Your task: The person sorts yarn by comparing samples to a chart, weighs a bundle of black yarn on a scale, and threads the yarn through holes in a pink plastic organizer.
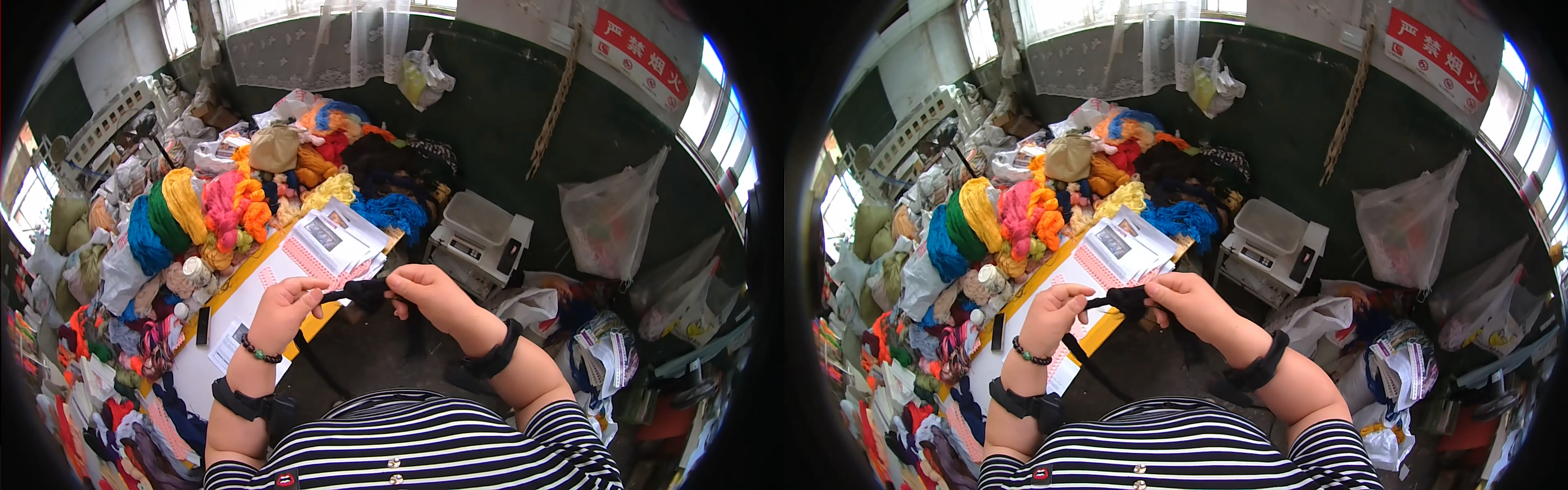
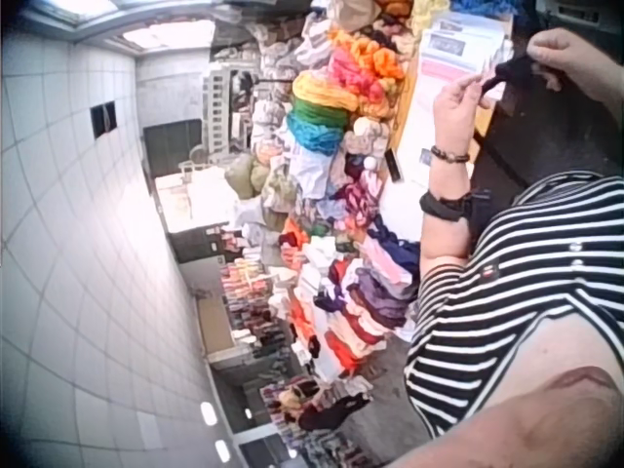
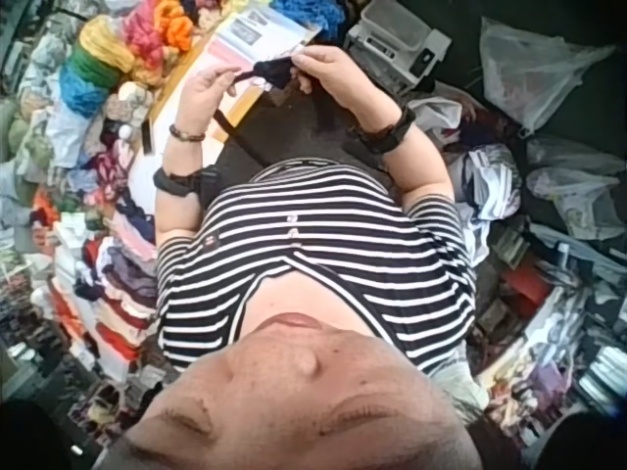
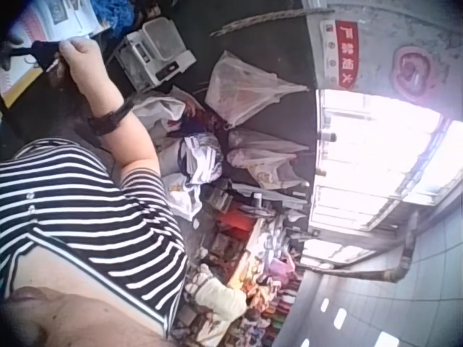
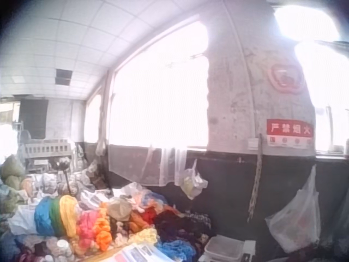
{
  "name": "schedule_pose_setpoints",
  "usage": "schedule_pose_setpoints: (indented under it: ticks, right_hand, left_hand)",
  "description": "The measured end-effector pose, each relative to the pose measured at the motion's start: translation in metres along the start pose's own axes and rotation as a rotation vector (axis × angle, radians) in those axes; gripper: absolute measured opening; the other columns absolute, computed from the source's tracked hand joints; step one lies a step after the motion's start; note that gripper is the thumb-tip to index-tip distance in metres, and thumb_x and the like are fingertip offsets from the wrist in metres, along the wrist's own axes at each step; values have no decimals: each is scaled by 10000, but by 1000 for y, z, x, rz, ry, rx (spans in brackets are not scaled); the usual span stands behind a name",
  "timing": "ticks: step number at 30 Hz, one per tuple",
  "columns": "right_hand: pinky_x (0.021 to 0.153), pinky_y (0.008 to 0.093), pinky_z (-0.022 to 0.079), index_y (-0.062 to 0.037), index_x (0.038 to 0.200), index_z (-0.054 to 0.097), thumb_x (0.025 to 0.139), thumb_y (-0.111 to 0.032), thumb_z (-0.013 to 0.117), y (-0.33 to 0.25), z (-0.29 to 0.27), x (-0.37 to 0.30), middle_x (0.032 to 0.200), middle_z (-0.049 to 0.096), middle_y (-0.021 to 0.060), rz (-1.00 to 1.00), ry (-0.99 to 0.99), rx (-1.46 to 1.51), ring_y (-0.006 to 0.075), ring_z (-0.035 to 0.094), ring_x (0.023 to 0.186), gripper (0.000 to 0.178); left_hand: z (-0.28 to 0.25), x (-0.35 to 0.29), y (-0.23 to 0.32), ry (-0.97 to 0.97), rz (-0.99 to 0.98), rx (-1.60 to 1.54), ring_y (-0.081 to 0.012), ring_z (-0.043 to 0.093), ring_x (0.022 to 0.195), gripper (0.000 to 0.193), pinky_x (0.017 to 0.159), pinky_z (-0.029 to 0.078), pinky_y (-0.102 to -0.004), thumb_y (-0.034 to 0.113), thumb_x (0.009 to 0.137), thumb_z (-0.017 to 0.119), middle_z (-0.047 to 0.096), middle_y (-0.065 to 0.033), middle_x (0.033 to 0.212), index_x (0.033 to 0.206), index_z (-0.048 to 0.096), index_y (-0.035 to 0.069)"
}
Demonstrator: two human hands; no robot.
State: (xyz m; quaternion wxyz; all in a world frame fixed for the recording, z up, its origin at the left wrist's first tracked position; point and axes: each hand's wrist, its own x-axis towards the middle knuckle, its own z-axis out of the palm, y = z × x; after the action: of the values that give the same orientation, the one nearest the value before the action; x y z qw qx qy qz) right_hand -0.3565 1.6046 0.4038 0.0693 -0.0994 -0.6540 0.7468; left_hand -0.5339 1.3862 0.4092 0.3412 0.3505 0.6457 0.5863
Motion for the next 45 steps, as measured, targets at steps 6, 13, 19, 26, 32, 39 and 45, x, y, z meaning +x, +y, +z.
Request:
schedule_pose_setpoints:
  ticks: [6, 13, 19, 26, 32, 39, 45]
  right_hand:
    - [762, 277, 488, 3, 999, 651, 1016, -227, 550, 6, 3, 4, 782, 656, 45, -56, 65, 173, 118, 615, 744, 252]
    - [586, 233, 376, -8, 932, 672, 972, -301, 630, -2, 8, 7, 646, 534, -13, 179, -119, -88, 68, 466, 604, 299]
    - [569, 243, 399, -5, 940, 637, 1004, -235, 560, -32, -38, -11, 646, 548, 2, -203, 118, 410, 92, 480, 573, 251]
    - [546, 205, 403, -40, 1202, 607, 1043, -244, 487, 19, -7, 11, 702, 582, -1, 262, -46, 106, 67, 489, 582, 285]
    - [554, 227, 414, -57, 1069, 643, 1025, -192, 488, 36, -17, -2, 720, 634, -1, 228, -351, -10, 65, 510, 580, 210]
    - [896, 327, 503, -34, 1296, 606, 980, -222, 604, 72, -110, -60, 1078, 699, 114, 136, -500, -388, 165, 636, 1029, 368]
    - [865, 311, 524, 8, 1193, 662, 902, -216, 667, 42, -130, -62, 1095, 708, 151, 90, 176, -340, 215, 685, 976, 367]
  left_hand:
    - [-1, 1, -4, 15, 12, -56, -72, 625, 748, 224, 680, 473, -194, 147, 974, 624, 725, -64, 892, 1133, 668, -4]
    - [10, 11, -4, 122, 185, -70, -31, 576, 712, 275, 633, 419, -164, 215, 978, 634, 711, -31, 878, 1189, 648, 39]
    - [-65, 21, -101, 229, 27, 54, -86, 621, 810, 317, 754, 487, -221, 121, 977, 594, 704, -56, 910, 1278, 594, 22]
    - [12, 31, -75, -232, -338, -229, -198, 683, 913, 602, 763, 533, -307, 555, 1031, 337, 716, -138, 1037, 1057, 661, 49]
    - [77, 55, -99, -312, -403, -1037, -320, 612, 1088, 805, 999, 466, -453, 673, 985, 200, 668, -153, 1117, 1306, 523, 8]
    - [99, 108, -85, -99, -234, -1127, -269, 587, 1198, 394, 1046, 459, -432, 303, 1058, 412, 608, -132, 1314, 1333, 511, 38]
    - [178, 97, -29, -283, -142, -778, -275, 425, 1376, 456, 1086, 417, -453, 246, 1053, 419, 416, -153, 1510, 1427, 425, -15]
